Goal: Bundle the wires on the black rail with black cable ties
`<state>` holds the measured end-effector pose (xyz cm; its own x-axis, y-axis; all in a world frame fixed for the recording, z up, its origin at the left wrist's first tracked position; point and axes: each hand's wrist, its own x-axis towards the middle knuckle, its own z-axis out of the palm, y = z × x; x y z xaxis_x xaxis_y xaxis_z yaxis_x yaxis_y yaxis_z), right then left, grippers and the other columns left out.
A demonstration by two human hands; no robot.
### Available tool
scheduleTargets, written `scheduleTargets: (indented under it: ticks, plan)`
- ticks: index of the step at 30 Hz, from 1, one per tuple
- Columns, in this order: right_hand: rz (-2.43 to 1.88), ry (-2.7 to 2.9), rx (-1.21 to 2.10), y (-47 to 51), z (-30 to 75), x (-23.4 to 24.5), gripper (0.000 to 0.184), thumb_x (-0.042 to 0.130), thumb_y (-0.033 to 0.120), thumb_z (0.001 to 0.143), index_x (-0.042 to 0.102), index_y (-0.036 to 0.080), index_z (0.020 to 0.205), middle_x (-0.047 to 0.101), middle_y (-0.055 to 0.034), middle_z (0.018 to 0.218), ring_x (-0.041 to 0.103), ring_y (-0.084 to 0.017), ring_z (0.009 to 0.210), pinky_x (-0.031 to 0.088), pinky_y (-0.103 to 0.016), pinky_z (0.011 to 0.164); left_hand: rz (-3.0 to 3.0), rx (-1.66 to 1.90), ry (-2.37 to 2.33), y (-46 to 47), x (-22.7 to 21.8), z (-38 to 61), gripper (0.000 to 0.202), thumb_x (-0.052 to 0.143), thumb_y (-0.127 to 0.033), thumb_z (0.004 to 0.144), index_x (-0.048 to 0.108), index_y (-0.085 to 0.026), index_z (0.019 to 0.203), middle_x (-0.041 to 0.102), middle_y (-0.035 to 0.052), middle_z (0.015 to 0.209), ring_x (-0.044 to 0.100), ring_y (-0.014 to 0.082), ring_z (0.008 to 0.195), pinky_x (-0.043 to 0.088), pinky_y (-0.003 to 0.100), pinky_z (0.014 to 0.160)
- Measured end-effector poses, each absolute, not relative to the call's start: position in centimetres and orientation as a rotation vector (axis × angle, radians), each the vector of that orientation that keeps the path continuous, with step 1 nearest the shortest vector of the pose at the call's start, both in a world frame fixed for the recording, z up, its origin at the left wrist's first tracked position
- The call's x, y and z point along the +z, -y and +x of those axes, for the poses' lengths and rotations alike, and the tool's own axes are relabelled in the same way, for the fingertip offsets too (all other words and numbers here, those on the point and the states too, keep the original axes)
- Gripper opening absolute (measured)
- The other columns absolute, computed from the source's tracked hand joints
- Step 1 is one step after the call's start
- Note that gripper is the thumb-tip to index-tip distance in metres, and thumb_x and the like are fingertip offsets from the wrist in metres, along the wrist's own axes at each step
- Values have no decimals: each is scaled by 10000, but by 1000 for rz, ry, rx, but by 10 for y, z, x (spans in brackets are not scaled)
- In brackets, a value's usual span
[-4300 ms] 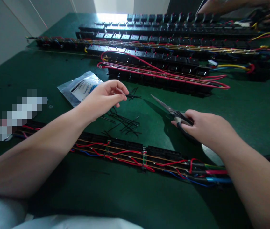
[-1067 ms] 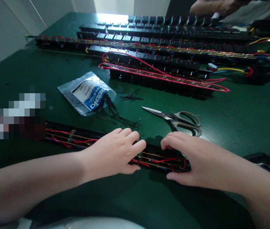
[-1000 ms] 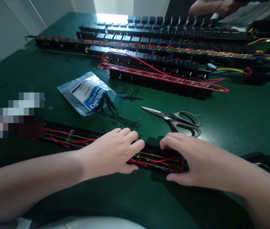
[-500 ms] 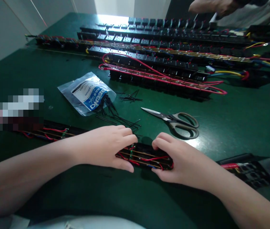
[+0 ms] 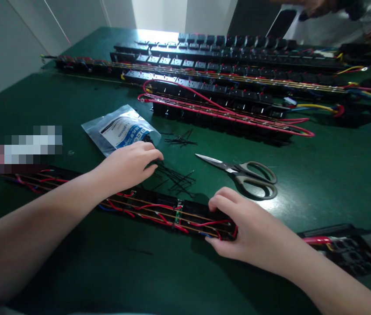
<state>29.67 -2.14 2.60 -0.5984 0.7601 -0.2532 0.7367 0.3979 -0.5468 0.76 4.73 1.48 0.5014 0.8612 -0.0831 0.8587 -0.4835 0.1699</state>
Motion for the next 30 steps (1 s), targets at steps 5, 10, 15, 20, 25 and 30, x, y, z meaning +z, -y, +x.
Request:
scheduleTargets:
  ticks: [5, 10, 15, 20, 25, 30]
  plan:
    - [-1387, 2611, 987, 20, 296, 27, 245, 707, 265, 759, 570, 209, 954, 587, -29, 1006, 579, -155, 734, 476, -292, 602, 2610, 14, -1515, -49, 11, 8, 296, 454, -319, 959, 694, -208, 1094, 696, 71, 1129, 646, 254, 1057, 540, 394, 881]
    - [-1343, 2668, 947, 15, 298, 29, 283, 741, 349, 770, 594, 205, 964, 612, -40, 1001, 600, -178, 764, 481, -298, 613, 2656, 23, -1521, -47, 9, 11, 263, 434, -289, 962, 671, -213, 1048, 698, 49, 1075, 659, 239, 996, 533, 372, 821]
    - [-1330, 2657, 929, 15, 299, 28, 303, 758, 369, 771, 604, 212, 979, 628, -37, 997, 619, -183, 760, 483, -297, 611, 2663, 0, -1514, -47, 8, 12, 260, 430, -297, 955, 663, -216, 1036, 699, 50, 1057, 658, 216, 968, 514, 319, 781]
    - [-1337, 2645, 966, 13, 300, 27, 334, 778, 397, 761, 604, 215, 980, 635, -34, 1010, 620, -181, 768, 483, -296, 626, 2631, 8, -1515, -46, 9, 13, 292, 437, -348, 956, 659, -228, 1101, 700, 51, 1108, 664, 233, 1009, 522, 334, 789]
    - [-1346, 2638, 998, 12, 300, 28, 361, 793, 407, 751, 604, 214, 991, 635, -33, 1021, 612, -177, 767, 483, -300, 641, 2656, 21, -1469, -46, 8, 12, 298, 462, -392, 964, 660, -231, 1117, 698, 48, 1112, 665, 243, 1021, 524, 348, 792]
    - [-1320, 2622, 975, 13, 300, 26, 347, 803, 391, 739, 607, 217, 967, 636, -29, 1004, 604, -166, 748, 470, -285, 624, 2671, -14, -1414, -46, 7, 11, 281, 433, -361, 983, 665, -221, 1058, 689, 47, 1080, 651, 214, 1000, 502, 309, 787]
